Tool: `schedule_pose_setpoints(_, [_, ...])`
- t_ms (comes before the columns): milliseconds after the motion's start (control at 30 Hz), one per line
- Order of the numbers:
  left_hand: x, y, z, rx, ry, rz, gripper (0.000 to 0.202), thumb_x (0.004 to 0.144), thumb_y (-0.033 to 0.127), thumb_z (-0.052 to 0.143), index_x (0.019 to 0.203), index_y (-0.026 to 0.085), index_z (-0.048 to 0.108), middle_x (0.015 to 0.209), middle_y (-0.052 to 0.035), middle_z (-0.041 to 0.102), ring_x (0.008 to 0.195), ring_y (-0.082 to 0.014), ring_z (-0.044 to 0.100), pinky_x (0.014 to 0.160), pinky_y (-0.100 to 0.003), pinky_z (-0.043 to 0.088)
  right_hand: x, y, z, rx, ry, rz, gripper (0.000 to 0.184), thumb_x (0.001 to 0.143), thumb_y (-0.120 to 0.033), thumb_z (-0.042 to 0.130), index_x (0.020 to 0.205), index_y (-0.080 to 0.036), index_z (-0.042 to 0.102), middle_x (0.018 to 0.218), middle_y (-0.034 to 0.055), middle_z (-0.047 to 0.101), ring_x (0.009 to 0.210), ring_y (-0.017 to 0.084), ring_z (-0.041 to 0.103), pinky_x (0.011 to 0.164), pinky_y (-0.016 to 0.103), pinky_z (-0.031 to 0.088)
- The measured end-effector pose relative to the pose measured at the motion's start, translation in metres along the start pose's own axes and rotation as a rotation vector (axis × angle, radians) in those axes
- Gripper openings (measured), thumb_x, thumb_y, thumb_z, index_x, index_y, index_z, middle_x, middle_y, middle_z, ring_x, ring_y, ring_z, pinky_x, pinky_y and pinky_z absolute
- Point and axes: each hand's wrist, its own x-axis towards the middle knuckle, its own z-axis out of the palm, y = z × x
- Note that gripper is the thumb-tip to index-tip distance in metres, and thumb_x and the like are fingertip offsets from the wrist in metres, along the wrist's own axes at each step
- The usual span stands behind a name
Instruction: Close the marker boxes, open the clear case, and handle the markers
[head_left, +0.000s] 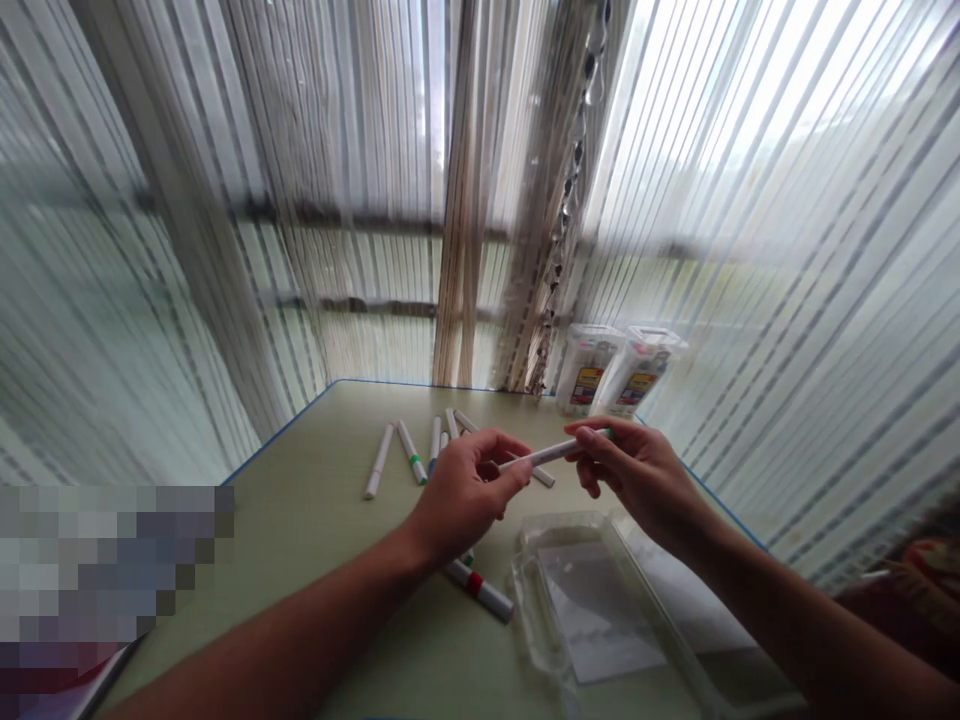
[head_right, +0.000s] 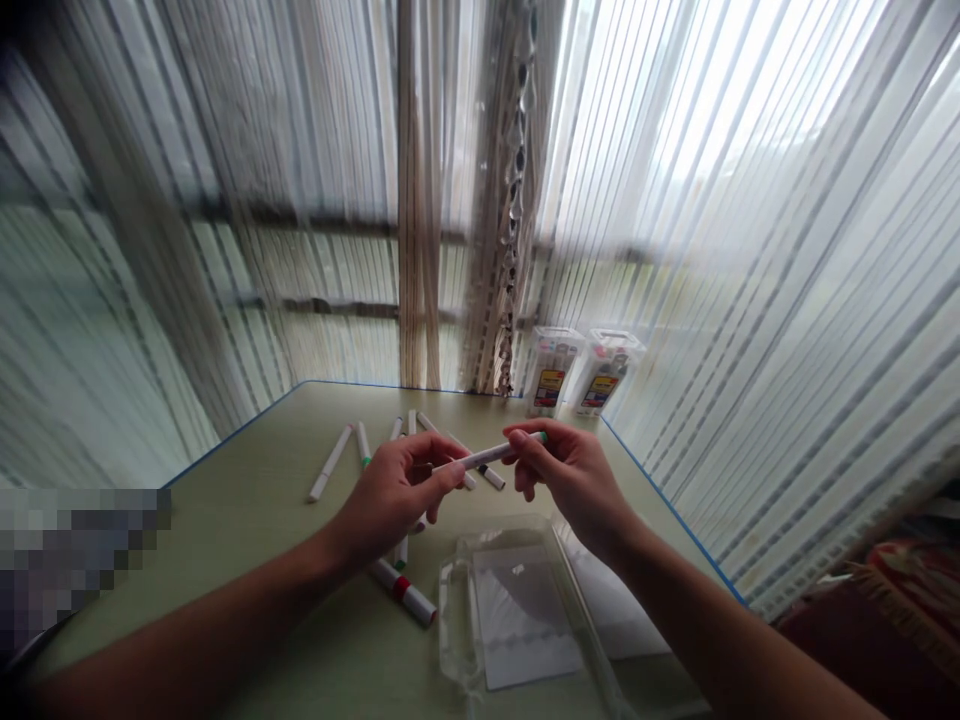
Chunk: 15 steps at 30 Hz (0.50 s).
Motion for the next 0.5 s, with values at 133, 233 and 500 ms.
schedule_pose_setpoints(133, [-0.0002, -0.0011, -0.0003, 0.047, -0.021, -0.005, 0.028, 0.081, 0.035, 0.063, 0.093, 0.01, 0.064, 0.076, -0.0066, 0.065, 0.047, -0.0063, 0.047, 0.04, -0.018, 0.04, -0.0012, -0.0022, 0.0014, 0.006, -0.001, 0.011, 0.026, 0.078, -0.038, 0.072, 0.089, -0.015, 0.07, 0.07, 0.0046, 0.067, 0.048, 0.011, 0.055, 0.041, 0.023, 0.042])
schedule_pose_setpoints(233, [-0.0002, -0.0012, -0.0002, 0.083, -0.018, 0.006, 0.027, 0.082, 0.035, 0.062, 0.094, 0.01, 0.064, 0.076, -0.007, 0.066, 0.048, -0.0068, 0.048, 0.042, -0.018, 0.04, -0.0014, -0.0021, 0.0014, 0.016, 0.005, 0.019, 0.027, 0.08, -0.04, 0.07, 0.089, -0.014, 0.069, 0.067, 0.0031, 0.065, 0.048, 0.011, 0.055, 0.041, 0.023, 0.042])
schedule_pose_setpoints(500, [-0.0051, 0.0027, 0.0016, 0.235, -0.033, 0.098, 0.025, 0.082, 0.033, 0.061, 0.092, 0.012, 0.069, 0.076, -0.0071, 0.068, 0.056, -0.0104, 0.053, 0.049, -0.02, 0.04, -0.0043, -0.0029, 0.004, -0.073, -0.061, 0.038, 0.033, 0.083, -0.044, 0.065, 0.098, -0.015, 0.068, 0.075, 0.0061, 0.068, 0.05, 0.012, 0.057, 0.045, 0.026, 0.045])
